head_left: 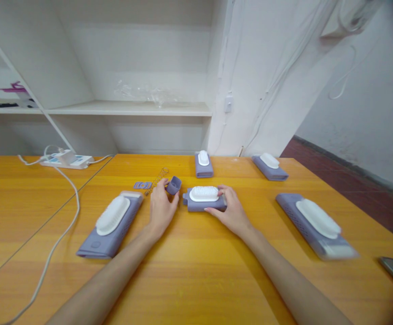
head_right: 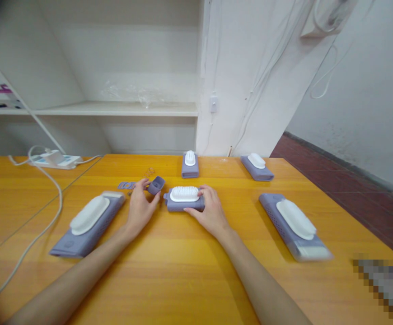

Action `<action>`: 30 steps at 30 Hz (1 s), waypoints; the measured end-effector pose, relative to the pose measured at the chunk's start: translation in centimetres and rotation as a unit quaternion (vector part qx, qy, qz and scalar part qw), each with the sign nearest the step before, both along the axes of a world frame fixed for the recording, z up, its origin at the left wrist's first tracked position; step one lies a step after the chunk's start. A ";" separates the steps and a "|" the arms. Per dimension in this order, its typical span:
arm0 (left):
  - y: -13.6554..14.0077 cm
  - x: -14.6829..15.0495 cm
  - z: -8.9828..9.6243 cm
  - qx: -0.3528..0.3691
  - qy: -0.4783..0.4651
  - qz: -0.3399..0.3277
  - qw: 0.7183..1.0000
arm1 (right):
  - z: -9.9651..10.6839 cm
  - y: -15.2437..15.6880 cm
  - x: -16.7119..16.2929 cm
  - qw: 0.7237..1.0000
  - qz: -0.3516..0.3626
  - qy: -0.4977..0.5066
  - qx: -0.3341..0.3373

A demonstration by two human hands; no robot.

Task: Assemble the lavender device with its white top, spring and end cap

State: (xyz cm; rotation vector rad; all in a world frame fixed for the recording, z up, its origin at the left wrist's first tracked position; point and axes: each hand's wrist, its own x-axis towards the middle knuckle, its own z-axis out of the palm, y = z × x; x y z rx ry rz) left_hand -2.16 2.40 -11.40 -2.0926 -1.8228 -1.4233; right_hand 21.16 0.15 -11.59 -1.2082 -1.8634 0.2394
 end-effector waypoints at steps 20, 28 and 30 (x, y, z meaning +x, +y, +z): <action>1.9 -2.4 3.0 -0.130 0.346 0.162 0.915 | -1.0 0.3 0.6 0.960 -0.265 -0.084 0.042; 2.5 -2.0 4.7 -0.128 0.321 0.158 0.925 | 0.3 -0.4 0.6 0.956 -0.255 -0.120 0.082; 1.6 -1.4 6.1 -0.068 0.287 0.114 0.949 | 0.7 -0.9 0.4 0.960 -0.222 -0.142 0.097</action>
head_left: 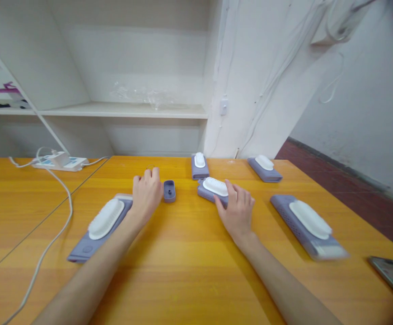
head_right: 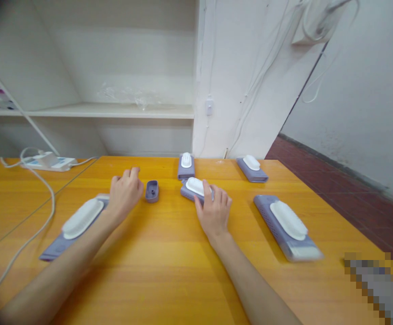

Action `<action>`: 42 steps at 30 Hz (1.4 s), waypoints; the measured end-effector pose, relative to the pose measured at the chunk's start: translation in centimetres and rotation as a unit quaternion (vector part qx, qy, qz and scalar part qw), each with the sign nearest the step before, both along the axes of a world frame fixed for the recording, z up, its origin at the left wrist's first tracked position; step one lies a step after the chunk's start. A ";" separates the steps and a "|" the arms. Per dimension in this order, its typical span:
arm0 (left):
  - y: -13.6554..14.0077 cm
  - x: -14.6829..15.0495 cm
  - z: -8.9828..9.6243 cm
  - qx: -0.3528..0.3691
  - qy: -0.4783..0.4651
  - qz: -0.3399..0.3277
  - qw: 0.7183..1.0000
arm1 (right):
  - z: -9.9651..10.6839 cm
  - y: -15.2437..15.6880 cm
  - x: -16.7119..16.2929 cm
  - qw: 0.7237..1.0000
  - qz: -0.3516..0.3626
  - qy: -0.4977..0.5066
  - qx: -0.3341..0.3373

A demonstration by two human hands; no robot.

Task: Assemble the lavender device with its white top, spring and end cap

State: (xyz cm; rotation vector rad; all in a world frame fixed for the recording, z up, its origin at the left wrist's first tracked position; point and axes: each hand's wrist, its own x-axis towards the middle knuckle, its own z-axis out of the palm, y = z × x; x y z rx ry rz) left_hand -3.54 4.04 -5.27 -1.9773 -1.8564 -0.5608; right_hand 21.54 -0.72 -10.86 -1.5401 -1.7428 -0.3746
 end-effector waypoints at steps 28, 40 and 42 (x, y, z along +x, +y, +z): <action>-0.3 4.0 -5.1 0.001 -0.110 -0.179 0.978 | -0.9 -0.4 -1.4 0.971 0.162 0.176 0.004; -5.7 2.5 -5.4 -0.091 -0.038 -0.067 0.993 | -1.0 -0.4 -1.4 0.882 0.246 0.387 -0.111; -7.0 2.3 -5.1 -0.111 -0.041 -0.149 0.982 | -0.9 -0.4 -1.4 0.867 0.251 0.414 -0.119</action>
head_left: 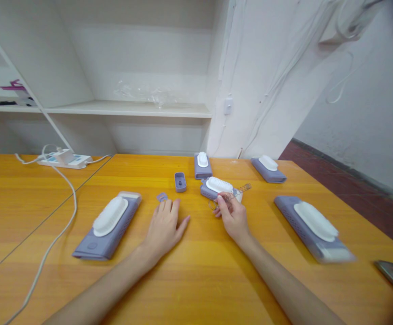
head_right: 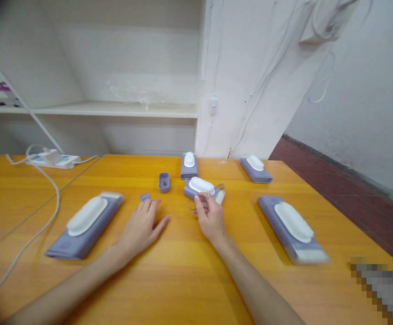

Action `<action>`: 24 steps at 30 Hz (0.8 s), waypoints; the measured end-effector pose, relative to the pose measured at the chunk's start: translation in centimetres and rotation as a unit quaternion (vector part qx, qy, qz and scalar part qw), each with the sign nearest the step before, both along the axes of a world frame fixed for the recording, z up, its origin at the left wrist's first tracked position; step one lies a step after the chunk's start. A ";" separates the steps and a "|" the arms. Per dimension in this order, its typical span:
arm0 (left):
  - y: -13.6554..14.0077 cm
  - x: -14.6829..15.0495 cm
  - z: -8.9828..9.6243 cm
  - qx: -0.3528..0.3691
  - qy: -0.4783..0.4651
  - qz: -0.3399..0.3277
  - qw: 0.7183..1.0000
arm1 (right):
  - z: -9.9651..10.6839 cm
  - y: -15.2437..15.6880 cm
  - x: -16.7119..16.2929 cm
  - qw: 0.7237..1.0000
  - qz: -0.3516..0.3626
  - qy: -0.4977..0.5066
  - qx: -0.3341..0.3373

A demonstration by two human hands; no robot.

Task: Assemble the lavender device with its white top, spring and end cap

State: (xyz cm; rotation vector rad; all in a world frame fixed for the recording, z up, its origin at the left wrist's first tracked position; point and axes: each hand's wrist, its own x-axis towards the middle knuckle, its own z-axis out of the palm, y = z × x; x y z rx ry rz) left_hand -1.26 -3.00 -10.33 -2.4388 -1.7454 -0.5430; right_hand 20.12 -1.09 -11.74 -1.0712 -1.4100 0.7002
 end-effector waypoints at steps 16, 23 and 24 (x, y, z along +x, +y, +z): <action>0.8 0.9 1.1 -0.011 0.065 0.003 0.998 | 0.8 0.5 -0.1 0.960 0.128 0.200 -0.147; 2.8 2.4 0.8 -0.120 -0.055 -0.019 0.991 | 0.4 0.5 0.2 0.959 0.156 0.192 -0.139; 3.0 2.7 0.7 -0.130 -0.075 -0.012 0.989 | 0.5 0.5 0.2 0.960 0.157 0.183 -0.139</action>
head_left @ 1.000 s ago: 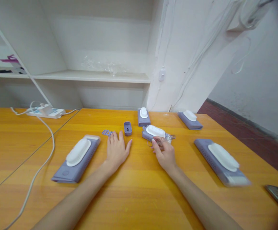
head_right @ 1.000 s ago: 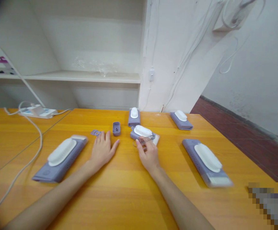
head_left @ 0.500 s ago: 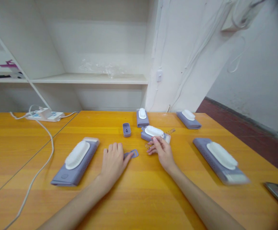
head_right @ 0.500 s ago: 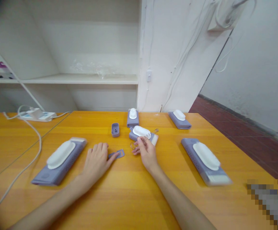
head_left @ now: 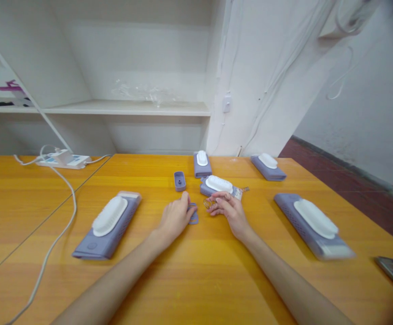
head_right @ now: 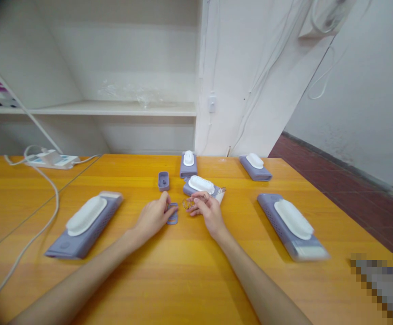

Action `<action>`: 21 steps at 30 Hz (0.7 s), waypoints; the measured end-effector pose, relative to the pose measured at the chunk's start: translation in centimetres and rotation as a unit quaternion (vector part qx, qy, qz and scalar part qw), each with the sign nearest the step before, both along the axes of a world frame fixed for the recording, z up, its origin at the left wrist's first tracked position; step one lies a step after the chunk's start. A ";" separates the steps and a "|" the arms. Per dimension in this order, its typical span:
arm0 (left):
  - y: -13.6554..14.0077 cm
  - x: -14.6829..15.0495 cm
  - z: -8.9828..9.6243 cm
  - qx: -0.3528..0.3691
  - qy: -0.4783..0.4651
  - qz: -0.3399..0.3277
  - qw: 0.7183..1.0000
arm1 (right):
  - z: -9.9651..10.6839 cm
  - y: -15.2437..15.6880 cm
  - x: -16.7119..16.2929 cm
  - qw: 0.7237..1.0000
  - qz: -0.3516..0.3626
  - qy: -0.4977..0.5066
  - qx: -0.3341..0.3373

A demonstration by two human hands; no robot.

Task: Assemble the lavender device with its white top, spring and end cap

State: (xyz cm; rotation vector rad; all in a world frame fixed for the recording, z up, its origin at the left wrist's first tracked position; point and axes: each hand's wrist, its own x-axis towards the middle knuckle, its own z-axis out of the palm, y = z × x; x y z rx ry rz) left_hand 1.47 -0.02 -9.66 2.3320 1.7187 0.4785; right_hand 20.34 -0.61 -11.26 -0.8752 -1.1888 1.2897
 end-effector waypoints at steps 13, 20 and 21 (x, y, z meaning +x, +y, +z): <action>-1.8 0.5 -0.1 0.030 0.023 -0.003 0.999 | -0.1 0.0 -0.2 0.998 -0.001 -0.047 0.034; -1.0 0.2 -1.0 -0.002 -0.152 0.002 0.988 | 0.2 -0.4 -0.6 0.995 -0.015 -0.089 0.045; -0.9 0.2 -1.2 -0.012 -0.202 -0.006 0.979 | 0.2 -0.4 -0.6 0.995 -0.013 -0.087 0.044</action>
